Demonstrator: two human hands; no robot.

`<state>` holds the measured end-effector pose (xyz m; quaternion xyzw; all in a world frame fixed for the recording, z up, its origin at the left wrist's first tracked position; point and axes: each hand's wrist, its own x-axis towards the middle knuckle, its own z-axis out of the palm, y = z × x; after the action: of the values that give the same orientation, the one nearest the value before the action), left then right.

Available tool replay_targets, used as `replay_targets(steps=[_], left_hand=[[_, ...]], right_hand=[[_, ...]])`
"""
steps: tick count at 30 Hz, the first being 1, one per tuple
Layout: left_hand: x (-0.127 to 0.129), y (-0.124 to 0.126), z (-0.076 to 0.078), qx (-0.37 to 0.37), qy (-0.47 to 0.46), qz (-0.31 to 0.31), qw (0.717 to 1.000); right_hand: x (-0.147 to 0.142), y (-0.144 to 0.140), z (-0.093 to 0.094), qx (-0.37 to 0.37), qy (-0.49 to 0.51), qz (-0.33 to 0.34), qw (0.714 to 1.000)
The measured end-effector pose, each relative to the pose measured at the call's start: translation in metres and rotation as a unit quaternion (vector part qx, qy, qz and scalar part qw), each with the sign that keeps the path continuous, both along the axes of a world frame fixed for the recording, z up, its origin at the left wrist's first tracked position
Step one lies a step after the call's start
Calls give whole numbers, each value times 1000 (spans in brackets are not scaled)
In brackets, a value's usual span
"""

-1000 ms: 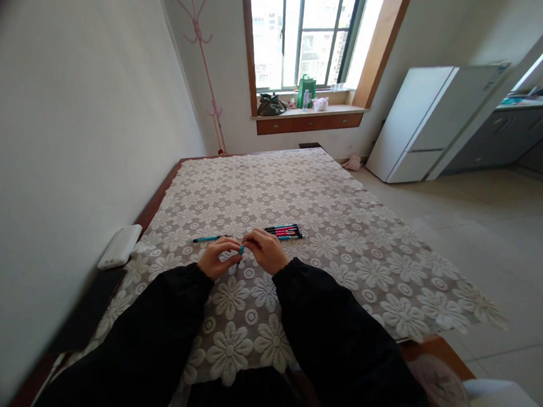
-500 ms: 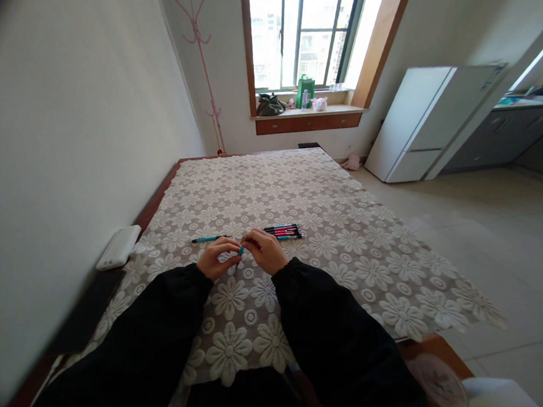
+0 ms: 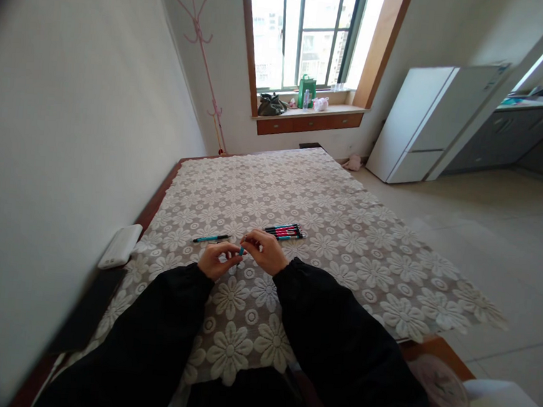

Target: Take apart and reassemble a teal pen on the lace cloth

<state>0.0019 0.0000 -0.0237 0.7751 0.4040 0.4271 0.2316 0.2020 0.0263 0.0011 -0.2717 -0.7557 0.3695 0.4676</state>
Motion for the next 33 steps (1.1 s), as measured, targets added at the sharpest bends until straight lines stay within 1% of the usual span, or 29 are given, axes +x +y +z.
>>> replay_targets(steps=[7,11,13,15,18,21,24,26,29,31,33], left_hand=[[-2,1,-2,-18,-3,-7,1000],[-1,1,-1,11,-20,3,1000],[-1,1,0,28,-36,21,999],[0,-1,2,40,-50,45,997],[0,-3,7,59,-72,80,992],[-1,-4,10,90,-94,126,984],[-3,-3,10,107,-114,175,972],[-4,-2,10,107,-123,193,967],[-6,-1,9,105,-129,200,966],[-6,0,8,105,-133,208,963],[-8,0,6,103,-140,219,960]], right_hand=[[-1,-1,-2,6,3,12,1000],[0,-1,-2,-9,5,19,1000],[0,0,-5,-10,7,14,1000],[0,3,-11,4,-8,1,1000],[1,9,-20,64,-74,-24,995],[4,14,-25,127,-124,-52,983],[4,14,-26,169,-169,-69,968],[1,10,-26,202,-219,-49,953],[-5,1,-27,249,-308,6,918],[-10,-4,-27,259,-358,29,896],[-14,-6,-28,251,-391,32,885]])
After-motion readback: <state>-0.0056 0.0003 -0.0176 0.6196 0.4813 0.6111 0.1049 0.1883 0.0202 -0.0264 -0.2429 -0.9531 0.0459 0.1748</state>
